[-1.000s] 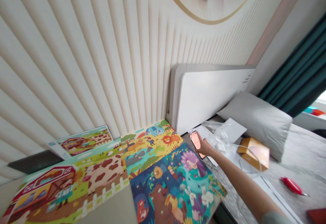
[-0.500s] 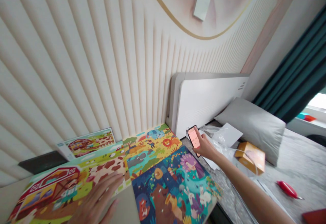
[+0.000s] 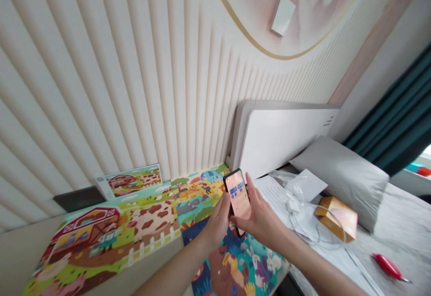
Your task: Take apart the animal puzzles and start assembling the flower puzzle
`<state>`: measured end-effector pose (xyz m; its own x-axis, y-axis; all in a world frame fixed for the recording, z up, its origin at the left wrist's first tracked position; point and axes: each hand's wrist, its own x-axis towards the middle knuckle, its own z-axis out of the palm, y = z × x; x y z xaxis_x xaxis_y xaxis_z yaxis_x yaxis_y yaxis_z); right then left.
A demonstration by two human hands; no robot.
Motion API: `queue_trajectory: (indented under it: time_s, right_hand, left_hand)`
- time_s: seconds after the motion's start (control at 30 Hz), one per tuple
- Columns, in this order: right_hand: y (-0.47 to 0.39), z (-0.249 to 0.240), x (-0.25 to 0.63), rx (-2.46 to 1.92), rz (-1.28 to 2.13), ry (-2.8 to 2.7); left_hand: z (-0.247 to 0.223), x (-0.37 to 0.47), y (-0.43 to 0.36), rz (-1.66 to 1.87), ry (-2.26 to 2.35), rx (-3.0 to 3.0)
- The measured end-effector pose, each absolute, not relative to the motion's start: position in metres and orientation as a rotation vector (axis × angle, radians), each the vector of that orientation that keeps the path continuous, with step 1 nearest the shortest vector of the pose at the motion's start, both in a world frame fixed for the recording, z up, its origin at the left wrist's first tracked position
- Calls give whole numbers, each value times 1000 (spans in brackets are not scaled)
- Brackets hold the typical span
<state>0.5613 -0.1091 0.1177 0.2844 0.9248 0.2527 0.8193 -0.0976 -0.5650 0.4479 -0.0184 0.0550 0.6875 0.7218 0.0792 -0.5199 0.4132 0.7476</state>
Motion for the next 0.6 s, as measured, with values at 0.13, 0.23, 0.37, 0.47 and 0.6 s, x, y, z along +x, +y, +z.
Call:
queue_trajectory:
  time_s: [0.13, 0.23, 0.37, 0.47, 0.6]
  right_hand:
    - [-116, 116, 551, -1903, 271, -1526]
    - [-122, 114, 557, -1747, 424, -1508]
    - [-130, 113, 567, -1551, 714, -1361]
    - [-133, 115, 568, -1490, 756, -1340]
    - [-135, 116, 567, -1464, 712, -1385]
  left_hand:
    - [60, 451, -24, 775, 249, 660]
    - [75, 443, -20, 699, 214, 569]
    - [92, 433, -14, 630, 229, 527]
    - [96, 432, -12, 636, 231, 539]
    - [99, 432, -11, 610, 220, 545]
